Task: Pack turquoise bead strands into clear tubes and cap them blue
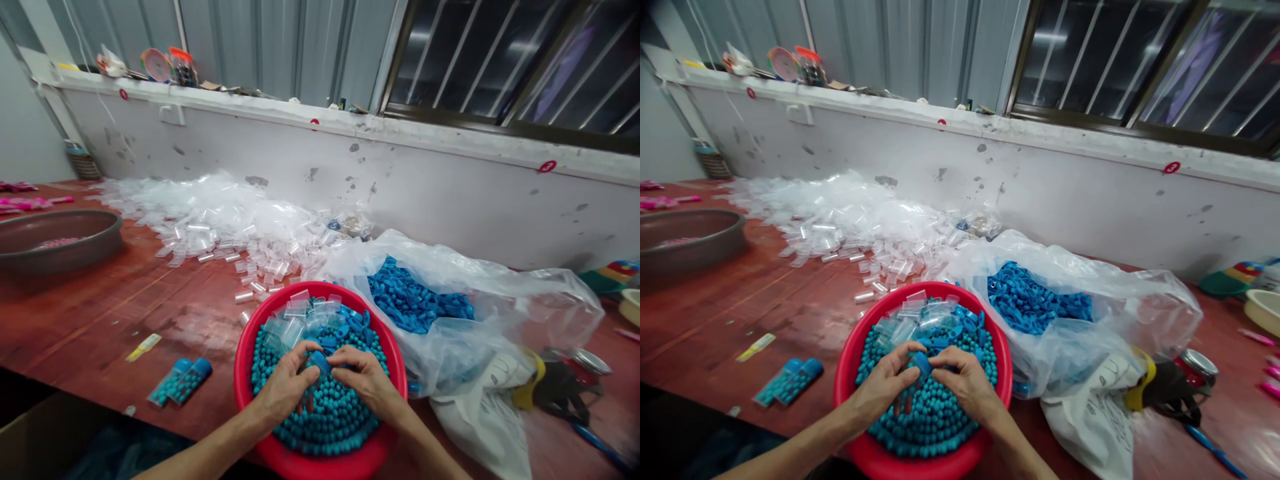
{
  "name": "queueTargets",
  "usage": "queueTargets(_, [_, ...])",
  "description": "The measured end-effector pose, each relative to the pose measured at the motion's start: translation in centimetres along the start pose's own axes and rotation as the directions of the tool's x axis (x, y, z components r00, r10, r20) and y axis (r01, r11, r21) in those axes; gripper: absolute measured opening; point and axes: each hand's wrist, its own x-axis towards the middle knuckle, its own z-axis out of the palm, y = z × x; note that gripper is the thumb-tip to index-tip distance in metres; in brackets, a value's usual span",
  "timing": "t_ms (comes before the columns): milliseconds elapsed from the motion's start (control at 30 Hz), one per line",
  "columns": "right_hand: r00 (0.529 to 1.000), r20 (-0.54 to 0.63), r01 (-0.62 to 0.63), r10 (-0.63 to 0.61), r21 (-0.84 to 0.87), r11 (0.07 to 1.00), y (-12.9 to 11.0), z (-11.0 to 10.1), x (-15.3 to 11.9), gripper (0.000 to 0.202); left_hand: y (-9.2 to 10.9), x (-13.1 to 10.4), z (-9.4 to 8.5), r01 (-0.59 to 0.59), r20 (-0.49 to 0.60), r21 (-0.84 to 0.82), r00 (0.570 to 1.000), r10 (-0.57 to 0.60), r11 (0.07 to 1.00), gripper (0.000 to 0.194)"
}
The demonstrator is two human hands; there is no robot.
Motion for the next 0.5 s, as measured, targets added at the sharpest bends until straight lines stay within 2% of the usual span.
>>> queueTargets(100, [0.979,-0.070,-0.166,0.192,0.270,0.948,0.1,-0.2,0.2,0.029,0.6,-0.2,0.1,-0.033,0.023,0.040,0.999,0.032,0.999,0.028])
queueTargets(200, [0.952,-0.169,-0.188,0.255,0.333,0.924,0.1,0.2,0.5,0.038,0.9,-0.4,0.4,-0.036,-0.015,0.072,0.999,0.037,0.997,0.024])
queueTargets(267, [0.957,-0.201,-0.163,0.210,0.228,0.960,-0.2,0.5,0.5,0.037,0.8,-0.5,0.7,-0.033,-0.053,0.103,0.998,0.038,0.994,0.023])
queueTargets(367, [0.993,-0.091,-0.082,0.078,-0.046,0.996,-0.9,1.0,0.1,0.036,0.2,-0.5,1.0,-0.024,-0.112,0.120,0.993,0.038,0.993,0.030])
queueTargets(433, [0.999,0.029,-0.036,0.043,-0.210,0.977,-1.2,1.5,-0.4,0.050,-0.1,-0.4,1.0,-0.066,-0.167,0.108,0.982,0.084,0.992,0.037])
queueTargets(500, [0.993,0.100,-0.019,0.054,-0.327,0.945,-1.1,2.1,-0.9,0.079,-0.2,-0.2,1.0,-0.147,-0.200,0.097,0.966,0.164,0.984,0.041])
